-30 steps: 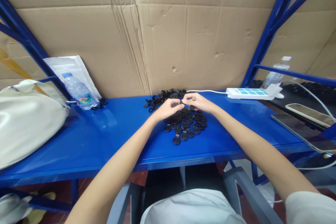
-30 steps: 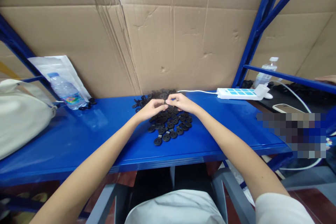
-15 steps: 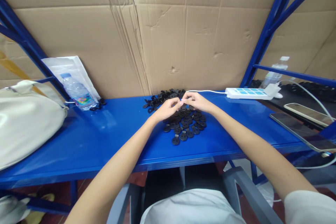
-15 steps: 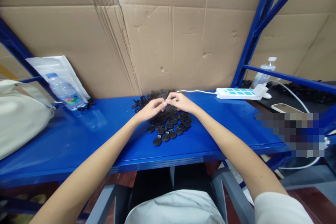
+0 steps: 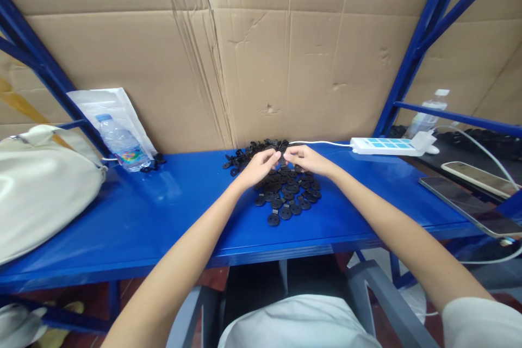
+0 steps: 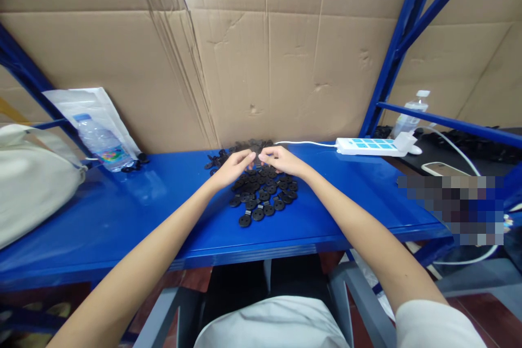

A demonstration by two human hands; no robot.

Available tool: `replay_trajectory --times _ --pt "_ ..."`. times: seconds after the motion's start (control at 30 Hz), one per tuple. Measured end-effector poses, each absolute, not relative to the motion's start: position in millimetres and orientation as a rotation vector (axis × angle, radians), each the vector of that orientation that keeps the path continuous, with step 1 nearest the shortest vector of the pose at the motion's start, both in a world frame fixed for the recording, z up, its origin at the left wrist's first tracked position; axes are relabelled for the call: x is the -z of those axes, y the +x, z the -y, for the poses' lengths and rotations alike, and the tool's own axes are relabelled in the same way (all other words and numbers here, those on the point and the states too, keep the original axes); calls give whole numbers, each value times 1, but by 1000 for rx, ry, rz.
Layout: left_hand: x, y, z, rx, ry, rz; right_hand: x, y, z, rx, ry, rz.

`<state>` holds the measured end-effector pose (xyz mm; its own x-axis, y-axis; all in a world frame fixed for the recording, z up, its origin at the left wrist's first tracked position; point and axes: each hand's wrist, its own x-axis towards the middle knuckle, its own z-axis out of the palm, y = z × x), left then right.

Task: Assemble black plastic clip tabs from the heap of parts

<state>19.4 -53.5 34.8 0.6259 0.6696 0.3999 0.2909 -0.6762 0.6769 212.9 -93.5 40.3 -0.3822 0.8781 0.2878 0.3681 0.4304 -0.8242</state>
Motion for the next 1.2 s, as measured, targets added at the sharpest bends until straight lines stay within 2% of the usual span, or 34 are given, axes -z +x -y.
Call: replay_trajectory --times 0.6,1.2 --pt "-34 20 55 -840 2282 -738 -49 207 105 -1024 -1107 1902" --pt "-39 21 60 -832 2339 -684 -47 208 103 -1026 -1085 1959"
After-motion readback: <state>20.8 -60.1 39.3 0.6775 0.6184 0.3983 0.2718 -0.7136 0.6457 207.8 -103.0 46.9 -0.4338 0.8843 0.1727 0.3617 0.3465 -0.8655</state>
